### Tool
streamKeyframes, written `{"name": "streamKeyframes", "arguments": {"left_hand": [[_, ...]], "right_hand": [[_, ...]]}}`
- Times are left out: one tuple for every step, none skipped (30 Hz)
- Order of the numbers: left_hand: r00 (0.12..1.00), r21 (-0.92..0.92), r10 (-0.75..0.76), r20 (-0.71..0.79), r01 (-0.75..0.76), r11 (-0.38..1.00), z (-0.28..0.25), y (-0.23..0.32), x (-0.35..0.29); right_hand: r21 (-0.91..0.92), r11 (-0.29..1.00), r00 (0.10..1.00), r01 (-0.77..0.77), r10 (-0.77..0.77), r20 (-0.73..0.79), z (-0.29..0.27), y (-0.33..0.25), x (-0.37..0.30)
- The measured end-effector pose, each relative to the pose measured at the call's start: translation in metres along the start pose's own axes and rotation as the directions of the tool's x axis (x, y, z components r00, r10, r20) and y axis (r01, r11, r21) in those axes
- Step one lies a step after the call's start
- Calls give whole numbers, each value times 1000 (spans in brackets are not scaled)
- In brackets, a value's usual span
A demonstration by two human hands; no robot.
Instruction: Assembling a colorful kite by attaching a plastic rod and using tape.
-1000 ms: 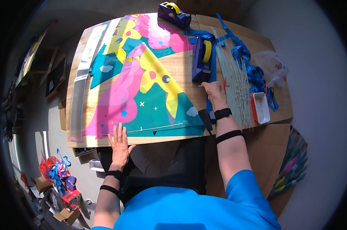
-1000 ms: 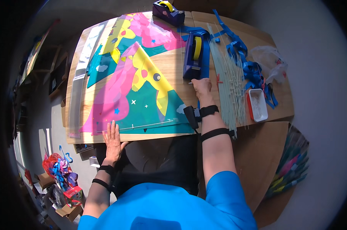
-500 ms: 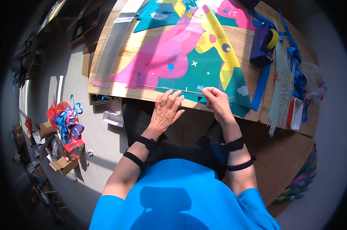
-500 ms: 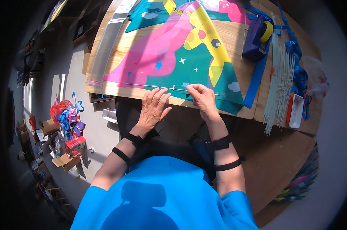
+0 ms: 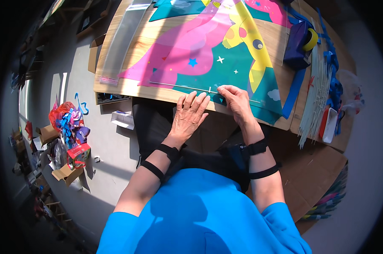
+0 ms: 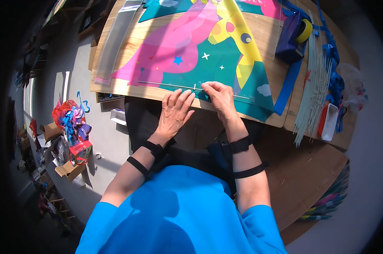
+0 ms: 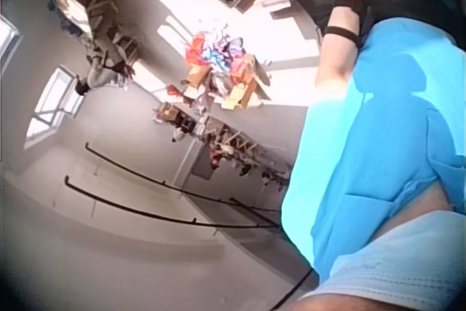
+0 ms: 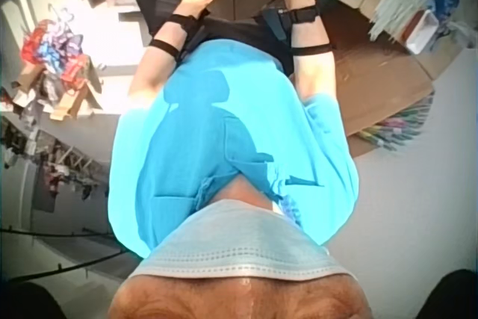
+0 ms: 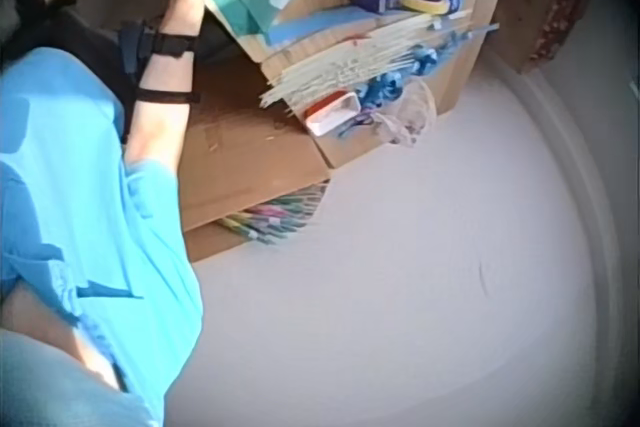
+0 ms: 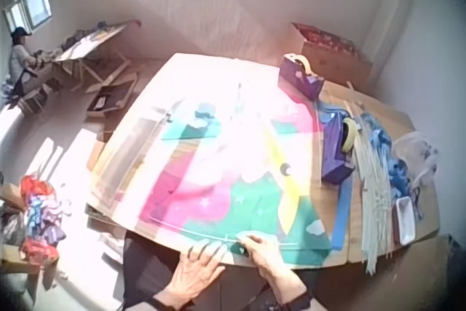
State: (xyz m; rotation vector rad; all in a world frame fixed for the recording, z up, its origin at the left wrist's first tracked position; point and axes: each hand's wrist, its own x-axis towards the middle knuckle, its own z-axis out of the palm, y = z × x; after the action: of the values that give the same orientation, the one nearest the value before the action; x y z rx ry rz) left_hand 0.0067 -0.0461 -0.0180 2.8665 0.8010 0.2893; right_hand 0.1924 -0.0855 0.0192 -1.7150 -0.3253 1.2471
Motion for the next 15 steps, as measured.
{"name": "streamKeyframes", "arguments": {"left_hand": [[1000,-4,-5,1,5,1000,0,0,0],[1000,-14,-8,1,8,1000,1,0,-1],[1000,-25,-11,1,11,1000,1,0,-1],[1000,-35,-14,2,14,999,1,0,-1],[1000,-39,-14,4,14,999,1,0,-1],[1000,-42,-14,6,14,999,1,0,0],[1000,-45,-13,7,14,999,0,0,0],[1000,-47,-13,6,13,999,0,1,0],[1000,-49,-13,4,13,999,0,1,0],[1000,-50,-12,2,13,999,0,1,0],[1000,-40,-14,2,14,999,0,1,0],[1000,-30,-15,2,16,999,1,1,0],[1000,-19,-17,1,17,1000,1,2,0],[1000,-9,-16,4,16,1000,1,2,0],[1000,3,-15,7,15,1000,2,2,0]], "right_hand": [[-4,1000,1000,-3,3,2,0,0,1],[-10,1000,1000,-3,3,2,0,0,2],[-17,1000,1000,-2,2,1,0,-1,2],[-23,1000,1000,-2,2,1,1,-2,2],[-21,1000,1000,0,0,1,1,-1,2],[-19,1000,1000,3,-3,1,1,-1,2],[-17,1000,1000,6,-6,0,1,-1,2],[-17,1000,1000,3,-3,-2,1,0,2],[-18,1000,1000,2,-2,-3,1,0,2],[-18,1000,1000,1,-1,-5,1,1,2],[-24,1000,1000,6,-6,-11,2,0,2],[-30,1000,1000,10,-11,-17,3,0,1],[-36,999,1000,14,-15,-23,3,0,1],[-38,999,999,20,-21,-27,4,0,1],[-39,999,999,25,-26,-31,4,2,1]]}}
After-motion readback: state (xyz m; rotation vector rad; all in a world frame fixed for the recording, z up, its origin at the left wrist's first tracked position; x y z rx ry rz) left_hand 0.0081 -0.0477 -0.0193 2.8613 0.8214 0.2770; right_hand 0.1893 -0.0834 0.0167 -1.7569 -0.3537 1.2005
